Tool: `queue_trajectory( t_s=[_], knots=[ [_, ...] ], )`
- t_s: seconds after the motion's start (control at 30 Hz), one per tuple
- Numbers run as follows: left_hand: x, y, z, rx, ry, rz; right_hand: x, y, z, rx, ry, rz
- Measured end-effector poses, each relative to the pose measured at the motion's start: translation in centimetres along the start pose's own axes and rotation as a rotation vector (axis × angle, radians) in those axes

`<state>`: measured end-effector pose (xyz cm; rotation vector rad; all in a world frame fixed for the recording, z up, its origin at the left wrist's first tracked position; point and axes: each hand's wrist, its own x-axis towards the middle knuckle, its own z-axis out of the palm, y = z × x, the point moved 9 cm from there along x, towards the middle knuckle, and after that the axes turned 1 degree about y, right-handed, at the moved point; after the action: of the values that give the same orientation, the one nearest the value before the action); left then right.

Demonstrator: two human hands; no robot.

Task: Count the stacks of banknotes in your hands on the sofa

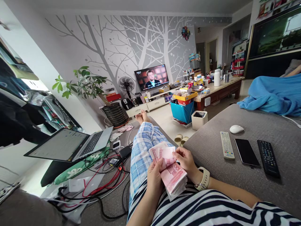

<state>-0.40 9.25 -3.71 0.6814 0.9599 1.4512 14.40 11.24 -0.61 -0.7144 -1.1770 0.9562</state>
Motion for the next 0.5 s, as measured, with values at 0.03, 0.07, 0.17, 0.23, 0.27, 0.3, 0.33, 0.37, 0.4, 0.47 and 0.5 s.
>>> queue_trajectory(
  t_s=[0.03, 0.07, 0.17, 0.23, 0.27, 0.3, 0.33, 0.37, 0.4, 0.47, 0.5],
  knots=[
    [-0.1, 0.1, 0.0, -0.002, 0.006, 0.000, 0.0, -0.1, 0.0, 0.000, 0.003, -0.001],
    [-0.1, 0.1, 0.0, -0.003, 0.014, 0.001, 0.0, -0.1, 0.0, 0.001, 0.006, -0.003],
    [-0.1, 0.6, -0.3, 0.008, 0.060, 0.038, -0.1, -0.2, 0.0, 0.002, 0.008, -0.010],
    [0.1, 1.0, -0.8, 0.023, 0.098, 0.083, -0.1, -0.2, 0.1, 0.001, 0.004, -0.012],
    [0.2, 1.0, -1.0, 0.024, 0.113, 0.094, -0.1, -0.1, 0.1, 0.000, 0.000, -0.012],
    [0.3, 0.9, -1.2, 0.023, 0.127, 0.094, -0.1, -0.1, 0.1, 0.000, -0.005, -0.013],
    [0.4, 0.8, -1.4, 0.018, 0.141, 0.084, -0.1, 0.0, 0.1, 0.001, -0.010, -0.014],
    [0.6, 0.5, -1.7, 0.013, 0.156, 0.069, -0.1, 0.0, 0.1, 0.002, -0.016, -0.015],
    [0.7, 0.3, -1.9, 0.009, 0.174, 0.057, -0.1, 0.1, 0.2, 0.006, -0.021, -0.016],
    [0.8, 0.2, -2.4, 0.021, 0.212, 0.058, -0.1, 0.1, 0.2, 0.016, -0.030, -0.016],
    [0.8, 0.3, -2.5, 0.034, 0.226, 0.068, -0.2, 0.0, 0.3, 0.023, -0.033, -0.015]
  ],
)
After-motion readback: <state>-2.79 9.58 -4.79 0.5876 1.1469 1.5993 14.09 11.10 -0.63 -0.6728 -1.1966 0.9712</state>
